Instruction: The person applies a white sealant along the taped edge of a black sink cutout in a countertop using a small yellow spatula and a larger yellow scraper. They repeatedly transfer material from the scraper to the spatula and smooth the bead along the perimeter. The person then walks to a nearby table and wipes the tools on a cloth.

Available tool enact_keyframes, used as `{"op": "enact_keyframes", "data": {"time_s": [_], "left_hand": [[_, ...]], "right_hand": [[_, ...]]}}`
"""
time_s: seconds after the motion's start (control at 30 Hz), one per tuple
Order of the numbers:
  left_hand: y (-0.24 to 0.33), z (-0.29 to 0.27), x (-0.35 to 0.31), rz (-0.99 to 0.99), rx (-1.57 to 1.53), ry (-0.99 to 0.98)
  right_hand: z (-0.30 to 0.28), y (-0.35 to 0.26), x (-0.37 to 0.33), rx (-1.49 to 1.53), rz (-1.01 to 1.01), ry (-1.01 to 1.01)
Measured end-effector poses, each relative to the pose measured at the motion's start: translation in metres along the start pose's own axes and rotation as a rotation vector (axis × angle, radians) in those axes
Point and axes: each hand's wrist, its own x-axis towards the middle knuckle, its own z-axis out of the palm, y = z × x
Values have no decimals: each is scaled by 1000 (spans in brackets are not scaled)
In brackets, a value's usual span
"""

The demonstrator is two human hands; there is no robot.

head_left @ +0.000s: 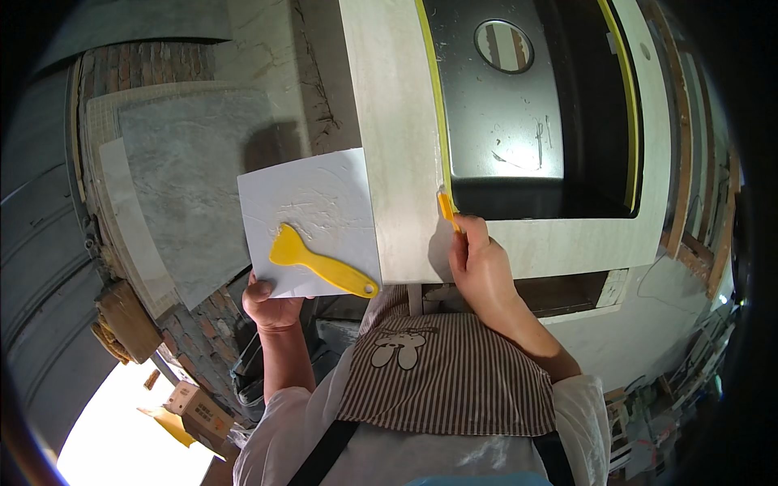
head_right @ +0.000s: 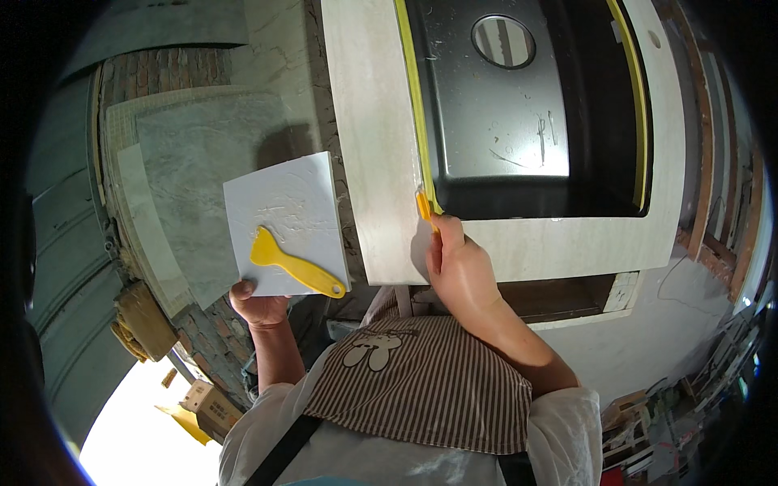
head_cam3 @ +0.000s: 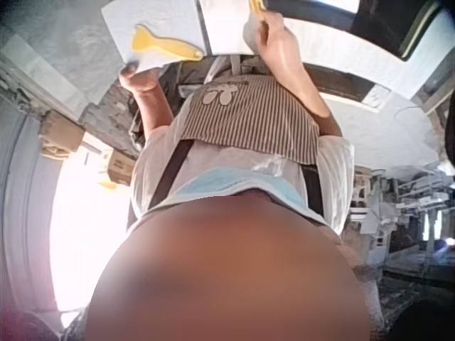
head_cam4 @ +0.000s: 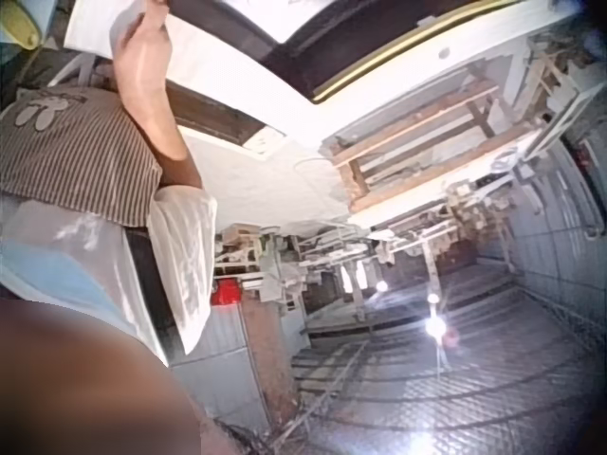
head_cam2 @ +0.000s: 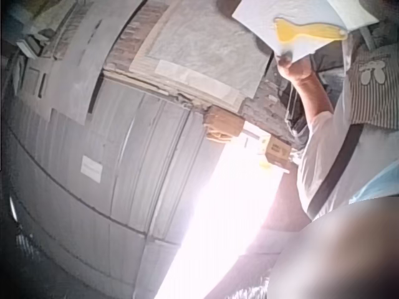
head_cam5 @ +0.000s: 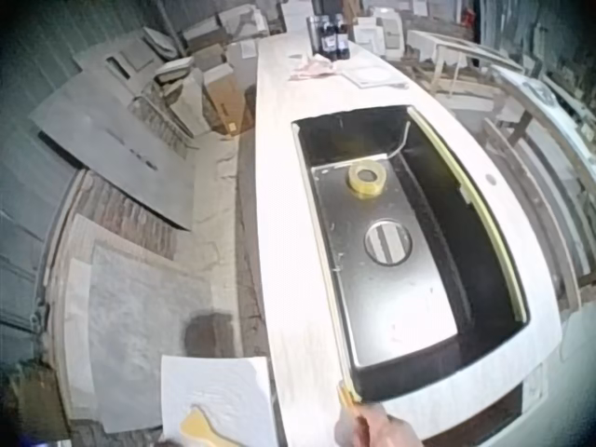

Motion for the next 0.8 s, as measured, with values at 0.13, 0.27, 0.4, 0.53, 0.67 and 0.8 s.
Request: {"op": "enact_keyframes", "data": {"time_s": [0.13, 0.27, 0.4, 0.53, 0.67, 0.8], "left_hand": [[0, -1, -2, 8, 3, 6], [0, 1, -2, 8, -8, -4], [-1, -1, -2, 4, -19, -28], [-1, 0, -2, 13, -5, -18], [0, 1, -2, 1, -14, -12], [1, -1, -2, -3, -11, -12]], "right_hand": [[-1, 1, -1, -1, 15, -10], [2, 4, 6, -13, -10, 34], [-1, 5, 1, -45, -13, 3], [-2, 1, 8, -33, 4, 0], [-2, 2, 3, 2, -1, -6], [-3, -1, 9, 39, 48, -29]]}}
